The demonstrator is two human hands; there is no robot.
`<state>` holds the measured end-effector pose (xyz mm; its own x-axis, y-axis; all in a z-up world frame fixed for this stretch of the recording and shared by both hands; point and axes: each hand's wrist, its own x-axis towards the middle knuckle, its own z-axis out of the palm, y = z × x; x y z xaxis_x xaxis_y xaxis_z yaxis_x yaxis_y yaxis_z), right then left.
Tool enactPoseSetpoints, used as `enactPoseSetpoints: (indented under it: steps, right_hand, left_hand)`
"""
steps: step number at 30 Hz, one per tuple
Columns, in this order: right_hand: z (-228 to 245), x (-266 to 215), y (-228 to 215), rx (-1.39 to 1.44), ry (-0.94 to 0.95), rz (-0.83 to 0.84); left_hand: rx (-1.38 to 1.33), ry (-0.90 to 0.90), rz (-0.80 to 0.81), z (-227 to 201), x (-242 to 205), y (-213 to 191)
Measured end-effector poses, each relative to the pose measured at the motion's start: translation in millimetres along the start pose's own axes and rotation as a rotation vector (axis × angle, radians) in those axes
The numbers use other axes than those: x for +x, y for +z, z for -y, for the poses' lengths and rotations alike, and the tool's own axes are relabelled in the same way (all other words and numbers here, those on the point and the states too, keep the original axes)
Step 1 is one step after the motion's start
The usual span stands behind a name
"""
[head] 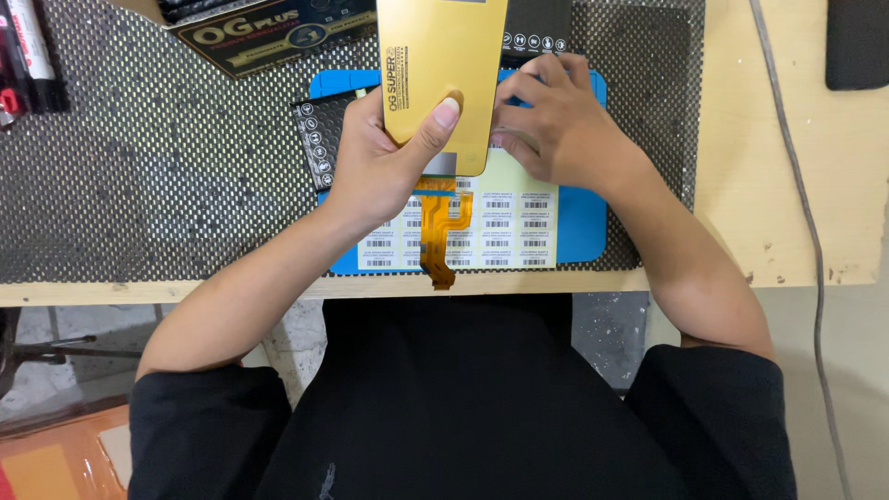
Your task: The person repeatedly unpacks small black boxes, removes a gold-colored electronic component, and writes on a label with a pen. The person then places the component back into the box and repeats the process with several other units.
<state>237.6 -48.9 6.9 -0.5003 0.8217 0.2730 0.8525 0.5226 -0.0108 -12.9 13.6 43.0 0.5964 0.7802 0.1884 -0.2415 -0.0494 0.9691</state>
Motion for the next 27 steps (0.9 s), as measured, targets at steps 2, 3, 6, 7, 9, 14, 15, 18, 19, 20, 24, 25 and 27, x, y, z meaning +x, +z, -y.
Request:
enactPoseSetpoints:
  steps: [2, 3, 6, 7, 9, 14, 15, 18, 19, 20, 24, 25, 27]
  right_hand:
    - [0, 1, -1, 0.012, -0.002, -0.002]
    - [1, 1, -1, 0.022, -0.002, -0.006]
    - [1, 2, -1, 0.011, -0.001, -0.006]
    - [1, 2, -1, 0.011, 0.001, -0.007]
    - [1, 3, -3, 0.014, -0.022, 0.012]
    - [-2, 0, -13, 0.16, 0.011, 0.092]
    - [-3, -1, -18, 0.264, 0.035, 0.122]
    - [-6, -4, -26, 0.375, 0.058, 0.139]
    - [-6, -5, -26, 0.376, 0.058, 0.138]
    - [-7, -6, -26, 0.343, 0.036, 0.16]
    - [-7, -9, -26, 0.274, -0.003, 0.167]
    - [-7, -9, -26, 0.276, -0.002, 0.166]
    - [-8, -10, -26, 0.29, 0.024, 0.176]
  left_hand:
    - [0.0, -0.004, 0.003, -2, 0, 0]
    - [0.001, -0.007, 0.008, -3, 0, 1]
    - [0.03, -0.003, 0.015, -4, 0, 1]
    - [0.03, -0.004, 0.017, -4, 0, 1]
    - [0.037, -0.009, 0.013, -2, -1, 2]
    - [0.023, -0.013, 0.005, 0, -1, 1]
    - [0.013, -0.011, 0.006, 0, -1, 1]
    - [0.016, -0.017, -0.003, -2, 0, 2]
    - [0.016, -0.017, -0.002, -2, 0, 2]
    - [0.018, -0.02, -0.007, -1, 0, 2]
    - [0.012, -0.038, -0.005, -4, 0, 2]
    - [0.014, -0.039, -0.003, -4, 0, 3]
    - [0.001, -0.046, -0.001, -4, 0, 3]
